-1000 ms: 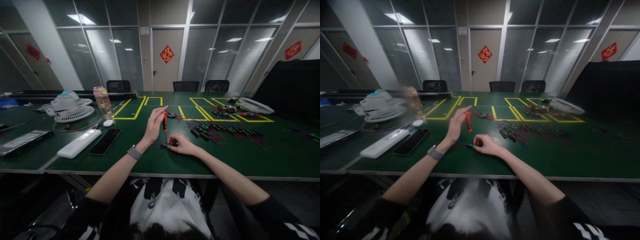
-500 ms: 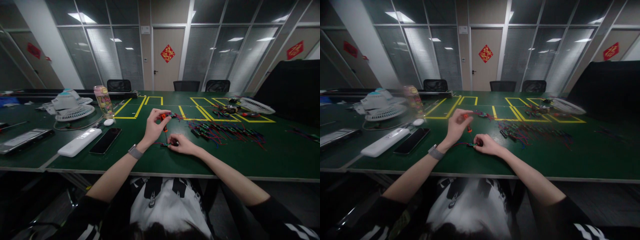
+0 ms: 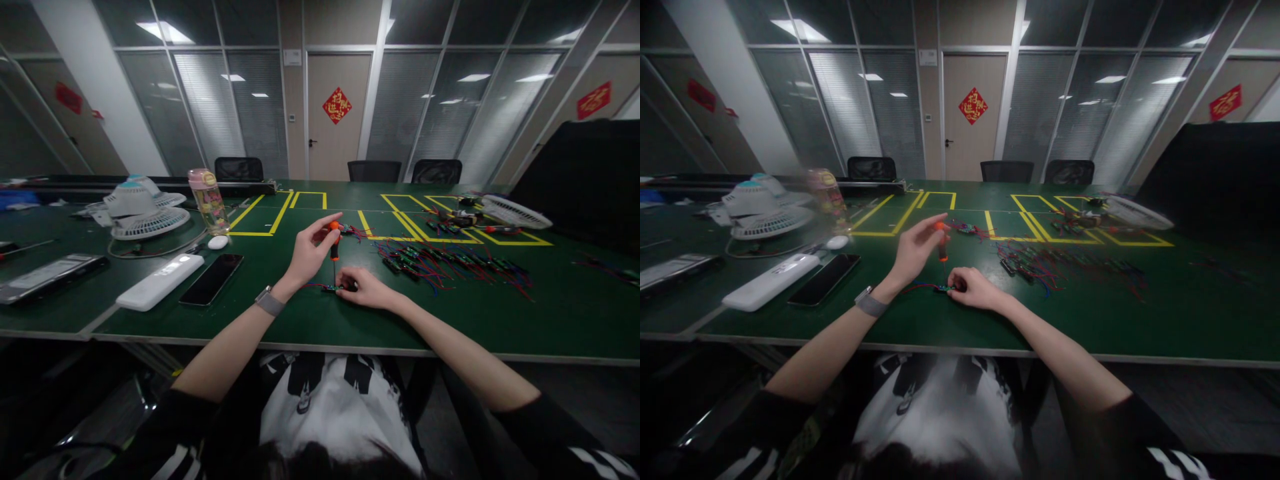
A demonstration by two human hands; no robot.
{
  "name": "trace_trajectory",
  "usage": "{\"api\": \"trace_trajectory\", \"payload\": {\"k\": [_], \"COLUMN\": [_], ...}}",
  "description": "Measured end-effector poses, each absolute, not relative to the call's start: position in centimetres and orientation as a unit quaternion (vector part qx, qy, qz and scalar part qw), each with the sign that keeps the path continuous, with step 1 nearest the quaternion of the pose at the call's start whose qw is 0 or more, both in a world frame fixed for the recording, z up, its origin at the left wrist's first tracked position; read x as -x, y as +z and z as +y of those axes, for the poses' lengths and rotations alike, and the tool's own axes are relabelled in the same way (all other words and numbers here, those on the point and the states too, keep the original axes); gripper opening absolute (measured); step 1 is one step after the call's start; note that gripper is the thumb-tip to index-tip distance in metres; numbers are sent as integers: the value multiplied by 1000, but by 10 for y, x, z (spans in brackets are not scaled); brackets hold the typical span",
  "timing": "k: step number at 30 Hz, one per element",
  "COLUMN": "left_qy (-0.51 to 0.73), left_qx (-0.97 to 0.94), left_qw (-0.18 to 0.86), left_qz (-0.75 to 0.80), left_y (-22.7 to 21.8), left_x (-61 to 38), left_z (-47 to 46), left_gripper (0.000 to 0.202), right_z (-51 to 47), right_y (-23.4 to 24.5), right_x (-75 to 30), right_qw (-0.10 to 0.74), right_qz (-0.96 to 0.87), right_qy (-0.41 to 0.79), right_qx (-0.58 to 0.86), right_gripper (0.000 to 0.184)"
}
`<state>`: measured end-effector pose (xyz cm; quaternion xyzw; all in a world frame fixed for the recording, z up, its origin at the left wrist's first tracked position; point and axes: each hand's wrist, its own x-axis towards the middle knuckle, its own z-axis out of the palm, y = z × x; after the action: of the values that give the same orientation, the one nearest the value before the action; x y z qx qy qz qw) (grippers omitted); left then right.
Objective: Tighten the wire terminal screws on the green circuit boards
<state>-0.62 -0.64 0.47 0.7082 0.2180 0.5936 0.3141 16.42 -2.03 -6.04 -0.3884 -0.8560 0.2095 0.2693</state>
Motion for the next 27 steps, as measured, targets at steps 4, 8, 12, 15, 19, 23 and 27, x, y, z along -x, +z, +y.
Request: {"api": "trace_trajectory", "payload": {"k": [4,8,12,15,19,23,27], "left_qy": [597,592,576,579,591,578,565], "left_qx": [-728,-736,-722,-708,-724,-739,-729], "left_qw": [238,255,345,364,288,288,353], "left_qz": [237,207,165,177,210,192,160], "left_y": [5,6,4,4,5,6,5], "left_x": [8,10,8,6,7,8,6], "left_z": [-7,-5,-4,-7,-10,-8,-7], "left_gripper": [29,31,37,36,28,29,36], "right_z": [-20,-20,-19,-19,-20,-21,-20], "right_y": [-60,-61,-62,-62,-61,-59,-60], "right_x": [-165,-165,-166,-166,-166,-165,-165], "right_qw": [267,266,264,264,268,268,267], "right_qz": [-858,-860,-862,-863,-862,-862,-861], "right_qy": [205,206,202,200,205,205,205], "right_qx": [388,385,382,381,379,378,382], "right_gripper": [8,8,8,8,7,6,7]}}
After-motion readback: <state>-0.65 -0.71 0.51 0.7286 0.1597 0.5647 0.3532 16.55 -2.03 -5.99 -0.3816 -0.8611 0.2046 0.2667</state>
